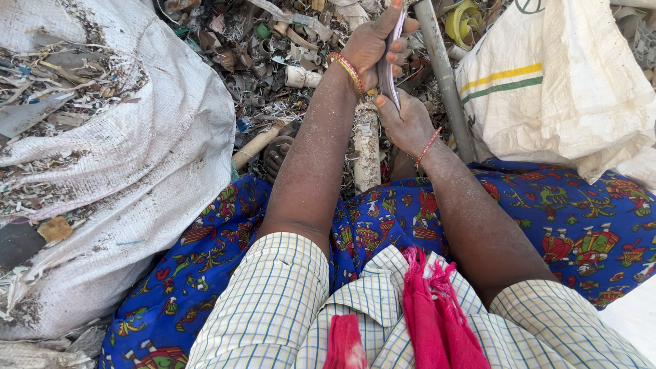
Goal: The person sits on the ground and sorts through a pile of miscellaneous scrap materials by hand, picking up and examining individual items including plastic waste, papers, and small metallic components.
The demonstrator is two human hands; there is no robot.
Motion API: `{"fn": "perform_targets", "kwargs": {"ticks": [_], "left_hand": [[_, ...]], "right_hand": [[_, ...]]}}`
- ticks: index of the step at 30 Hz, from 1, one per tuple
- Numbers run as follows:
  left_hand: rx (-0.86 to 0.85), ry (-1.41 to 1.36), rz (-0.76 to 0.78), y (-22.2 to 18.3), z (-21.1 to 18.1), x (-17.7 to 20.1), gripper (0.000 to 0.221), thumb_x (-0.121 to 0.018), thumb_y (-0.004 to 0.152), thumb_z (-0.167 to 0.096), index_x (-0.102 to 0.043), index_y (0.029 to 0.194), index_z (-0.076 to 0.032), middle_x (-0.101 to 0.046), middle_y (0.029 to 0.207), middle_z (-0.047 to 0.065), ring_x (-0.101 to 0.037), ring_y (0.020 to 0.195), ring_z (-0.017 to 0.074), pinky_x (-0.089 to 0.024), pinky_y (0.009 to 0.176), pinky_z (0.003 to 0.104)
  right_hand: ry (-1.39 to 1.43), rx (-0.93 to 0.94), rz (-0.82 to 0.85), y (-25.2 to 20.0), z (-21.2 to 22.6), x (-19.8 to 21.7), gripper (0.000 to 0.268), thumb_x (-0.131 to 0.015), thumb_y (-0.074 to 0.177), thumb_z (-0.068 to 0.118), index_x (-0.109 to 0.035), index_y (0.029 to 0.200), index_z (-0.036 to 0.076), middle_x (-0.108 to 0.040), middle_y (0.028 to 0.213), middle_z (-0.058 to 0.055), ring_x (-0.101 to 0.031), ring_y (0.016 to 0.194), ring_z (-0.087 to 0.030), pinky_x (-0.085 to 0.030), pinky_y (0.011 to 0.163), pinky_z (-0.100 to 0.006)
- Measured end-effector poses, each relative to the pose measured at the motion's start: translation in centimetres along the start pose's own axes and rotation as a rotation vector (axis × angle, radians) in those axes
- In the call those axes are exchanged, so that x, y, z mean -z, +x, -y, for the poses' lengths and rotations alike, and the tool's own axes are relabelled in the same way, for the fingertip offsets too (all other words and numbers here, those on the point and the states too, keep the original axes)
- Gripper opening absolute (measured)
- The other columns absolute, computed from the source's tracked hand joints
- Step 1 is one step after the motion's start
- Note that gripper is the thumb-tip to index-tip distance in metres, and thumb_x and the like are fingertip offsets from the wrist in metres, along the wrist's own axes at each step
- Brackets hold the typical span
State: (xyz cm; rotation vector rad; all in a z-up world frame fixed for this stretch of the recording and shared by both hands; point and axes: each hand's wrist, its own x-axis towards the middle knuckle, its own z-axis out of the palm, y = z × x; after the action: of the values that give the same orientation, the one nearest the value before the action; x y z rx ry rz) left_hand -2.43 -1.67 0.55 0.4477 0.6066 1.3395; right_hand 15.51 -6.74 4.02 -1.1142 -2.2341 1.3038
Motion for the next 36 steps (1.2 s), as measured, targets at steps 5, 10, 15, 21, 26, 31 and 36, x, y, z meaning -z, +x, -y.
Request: {"fn": "perform_targets", "kwargs": {"ticks": [5, 10, 15, 21, 26, 31, 36], "left_hand": [[-0.085, 0.031, -0.114, 0.0, -0.3, -1.1, 0.083, -0.062, 0.088, -0.071, -0.068, 0.124, 0.004, -0.065, 0.078, 0.002, -0.063, 0.065, 0.0107, -0.060, 0.061, 0.032], [-0.052, 0.048, -0.041, -1.3, -0.8, -2.3, 0.077, -0.055, 0.093, -0.069, -0.060, 0.132, -0.003, -0.079, 0.109, 0.010, -0.076, 0.098, 0.0181, -0.064, 0.087, 0.038], [-0.069, 0.622, 0.012, -2.8, -2.8, -4.2, 0.042, -0.062, 0.106, -0.039, -0.072, 0.120, -0.001, -0.072, 0.104, 0.004, -0.063, 0.092, 0.0117, -0.053, 0.082, 0.030], [-0.608, 1.030, -0.235, -4.8, -6.2, -10.9, 0.026, -0.070, 0.110, -0.027, -0.072, 0.099, -0.004, -0.066, 0.094, 0.004, -0.059, 0.076, 0.0100, -0.051, 0.065, 0.026], [-0.997, 0.734, -0.210, -4.7, -6.0, -18.3, 0.017, -0.072, 0.104, -0.017, -0.073, 0.118, -0.009, -0.073, 0.121, 0.006, -0.073, 0.093, 0.0119, -0.063, 0.077, 0.025], [-0.842, 1.444, 0.010, -1.5, -2.8, -24.5, 0.043, -0.072, 0.100, -0.019, -0.061, 0.141, -0.014, -0.070, 0.130, 0.009, -0.071, 0.117, 0.0230, -0.059, 0.104, 0.038], [-0.803, 1.853, 0.371, -2.3, 2.0, -27.9, 0.076, -0.072, 0.096, -0.052, -0.043, 0.151, -0.010, -0.056, 0.148, 0.014, -0.052, 0.142, 0.0298, -0.034, 0.121, 0.055]], "right_hand": [[0.471, -0.280, 0.030, 0.1, 1.5, 0.0, 0.048, -0.048, 0.107, 0.053, -0.054, 0.098, 0.007, -0.051, 0.066, 0.000, -0.049, 0.047, -0.012, -0.042, 0.042, -0.029], [0.872, -0.323, -0.094, 0.6, 2.1, 0.3, 0.048, -0.044, 0.106, 0.054, -0.055, 0.101, 0.008, -0.055, 0.069, -0.001, -0.053, 0.049, -0.012, -0.046, 0.044, -0.028], [0.563, -0.231, -0.291, 1.3, 2.0, 0.0, 0.059, -0.047, 0.105, 0.060, -0.058, 0.108, 0.002, -0.062, 0.074, -0.010, -0.063, 0.055, -0.017, -0.051, 0.046, -0.031], [0.377, 0.123, -0.555, 1.5, 0.1, 0.2, 0.082, -0.026, 0.107, 0.070, -0.043, 0.150, 0.002, -0.063, 0.125, -0.015, -0.065, 0.114, -0.021, -0.055, 0.094, -0.038], [0.364, 0.120, -0.612, 2.7, -2.5, -0.6, 0.073, -0.034, 0.109, 0.061, -0.040, 0.152, 0.002, -0.055, 0.137, -0.017, -0.059, 0.129, -0.027, -0.048, 0.113, -0.043], [0.154, 0.136, -0.535, 3.4, -3.2, -1.4, 0.058, -0.043, 0.108, 0.052, -0.048, 0.140, 0.004, -0.059, 0.129, -0.015, -0.061, 0.122, -0.027, -0.049, 0.107, -0.043], [0.181, -0.036, -0.417, 2.4, -2.4, -0.9, 0.043, -0.051, 0.106, 0.042, -0.057, 0.129, 0.005, -0.063, 0.122, -0.014, -0.062, 0.115, -0.027, -0.050, 0.101, -0.042]]}}
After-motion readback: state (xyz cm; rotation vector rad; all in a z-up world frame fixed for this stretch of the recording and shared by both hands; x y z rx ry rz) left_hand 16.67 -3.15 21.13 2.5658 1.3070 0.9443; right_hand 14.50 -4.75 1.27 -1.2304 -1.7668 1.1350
